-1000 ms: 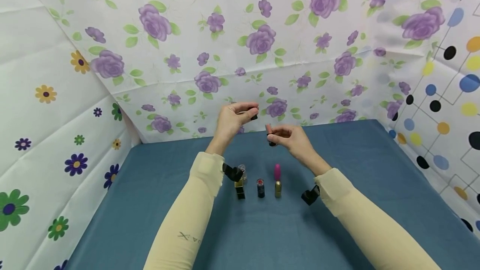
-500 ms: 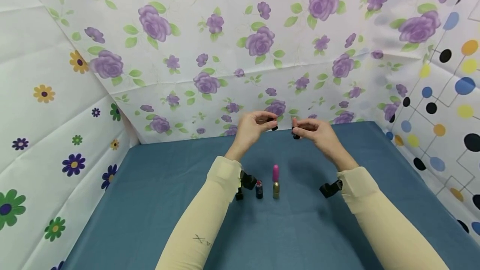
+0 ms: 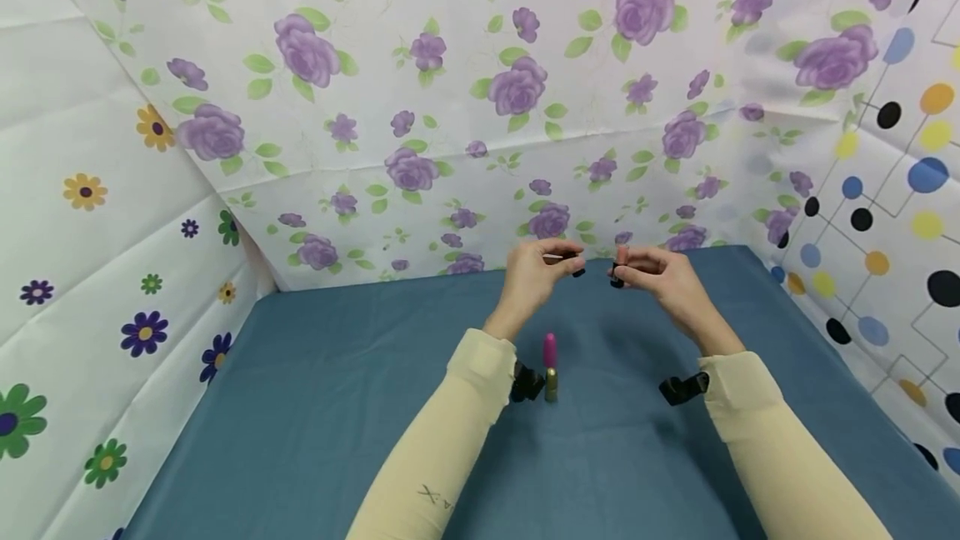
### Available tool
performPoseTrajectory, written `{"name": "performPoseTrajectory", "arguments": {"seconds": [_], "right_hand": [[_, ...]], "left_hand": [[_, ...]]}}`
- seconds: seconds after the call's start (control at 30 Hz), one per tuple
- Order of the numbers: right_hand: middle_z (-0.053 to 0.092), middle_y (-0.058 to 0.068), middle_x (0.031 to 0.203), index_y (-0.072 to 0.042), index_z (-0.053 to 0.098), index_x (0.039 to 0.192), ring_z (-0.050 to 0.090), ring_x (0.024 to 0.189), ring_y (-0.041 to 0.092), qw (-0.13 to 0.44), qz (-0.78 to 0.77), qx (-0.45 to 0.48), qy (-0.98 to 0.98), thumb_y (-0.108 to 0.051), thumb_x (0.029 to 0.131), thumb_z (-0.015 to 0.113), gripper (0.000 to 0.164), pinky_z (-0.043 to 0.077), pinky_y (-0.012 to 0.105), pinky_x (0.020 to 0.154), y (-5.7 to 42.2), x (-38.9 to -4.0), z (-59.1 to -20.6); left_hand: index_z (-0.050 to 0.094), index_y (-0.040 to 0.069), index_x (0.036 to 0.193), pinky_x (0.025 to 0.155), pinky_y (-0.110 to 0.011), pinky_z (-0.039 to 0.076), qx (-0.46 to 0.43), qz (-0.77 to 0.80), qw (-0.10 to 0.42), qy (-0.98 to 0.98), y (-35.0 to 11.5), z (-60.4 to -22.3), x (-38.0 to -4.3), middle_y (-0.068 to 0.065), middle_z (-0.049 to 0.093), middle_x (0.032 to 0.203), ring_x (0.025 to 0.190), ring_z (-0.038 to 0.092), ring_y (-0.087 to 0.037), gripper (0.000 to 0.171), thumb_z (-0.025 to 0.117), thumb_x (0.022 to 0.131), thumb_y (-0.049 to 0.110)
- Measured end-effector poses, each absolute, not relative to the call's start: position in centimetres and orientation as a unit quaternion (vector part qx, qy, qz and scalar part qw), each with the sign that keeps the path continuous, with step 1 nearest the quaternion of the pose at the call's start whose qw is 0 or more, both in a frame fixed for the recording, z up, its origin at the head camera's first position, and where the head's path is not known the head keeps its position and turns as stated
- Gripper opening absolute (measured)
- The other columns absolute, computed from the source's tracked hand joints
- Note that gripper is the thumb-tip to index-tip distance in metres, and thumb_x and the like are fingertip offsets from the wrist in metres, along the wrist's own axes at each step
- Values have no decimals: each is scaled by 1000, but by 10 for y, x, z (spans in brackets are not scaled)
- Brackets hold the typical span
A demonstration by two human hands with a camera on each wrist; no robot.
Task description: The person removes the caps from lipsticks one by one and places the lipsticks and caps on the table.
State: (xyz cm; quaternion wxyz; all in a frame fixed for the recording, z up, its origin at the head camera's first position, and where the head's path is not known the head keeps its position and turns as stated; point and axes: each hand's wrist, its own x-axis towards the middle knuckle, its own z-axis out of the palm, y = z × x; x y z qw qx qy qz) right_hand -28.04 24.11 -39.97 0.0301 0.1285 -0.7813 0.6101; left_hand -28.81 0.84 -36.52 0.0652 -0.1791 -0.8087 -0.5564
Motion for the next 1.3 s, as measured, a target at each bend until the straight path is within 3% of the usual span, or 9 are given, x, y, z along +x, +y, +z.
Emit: {"name": "performPoseTrajectory", "arguments": {"seconds": [0.33,0.53,0.63,0.8,1.1,1.3], "right_hand": [[76,10,119,5,64,131,71,102,8,29,601,103,-792,-29,101,73,46,58,25,88,256,-269,-423],[73,7,119,7,62,133,70,99,9,43,582,85,-808,-33,102,72,52,57,24,87,265,-266,-436],[72,5,118,7,63,133,70,98,10,49,578,82,-811,-33,102,72,51,58,24,86,268,-265,-440],[69,15,124,6,64,133,69,100,11,57,572,77,-814,-33,102,71,50,57,24,87,271,-260,-446],[69,24,123,7,65,130,71,96,10,57,561,63,-823,-27,103,71,44,58,48,94,280,-264,-467],[71,21,120,4,68,127,70,99,19,62,546,53,-834,-26,102,72,39,59,48,91,282,-267,-473]], "left_hand": [[80,15,119,78,-18,57,-146,-581,153,-786,53,-395,-264,0,77,108,91,71,-3,23,75,97,19],[80,15,121,77,-14,54,-156,-538,194,-805,72,-416,-258,1,75,114,94,70,-5,23,73,99,16],[80,17,120,81,-11,54,-152,-519,197,-817,81,-428,-255,2,75,117,99,71,-6,23,73,99,15],[80,18,120,84,-12,54,-132,-535,191,-813,93,-444,-251,2,75,120,104,71,-7,24,73,98,13],[81,15,119,80,-17,57,-104,-589,186,-779,113,-477,-249,-3,76,118,99,73,-11,24,74,97,7],[81,13,118,84,-19,58,-98,-590,192,-778,119,-493,-255,-5,75,119,103,73,-15,25,73,97,2]]}}
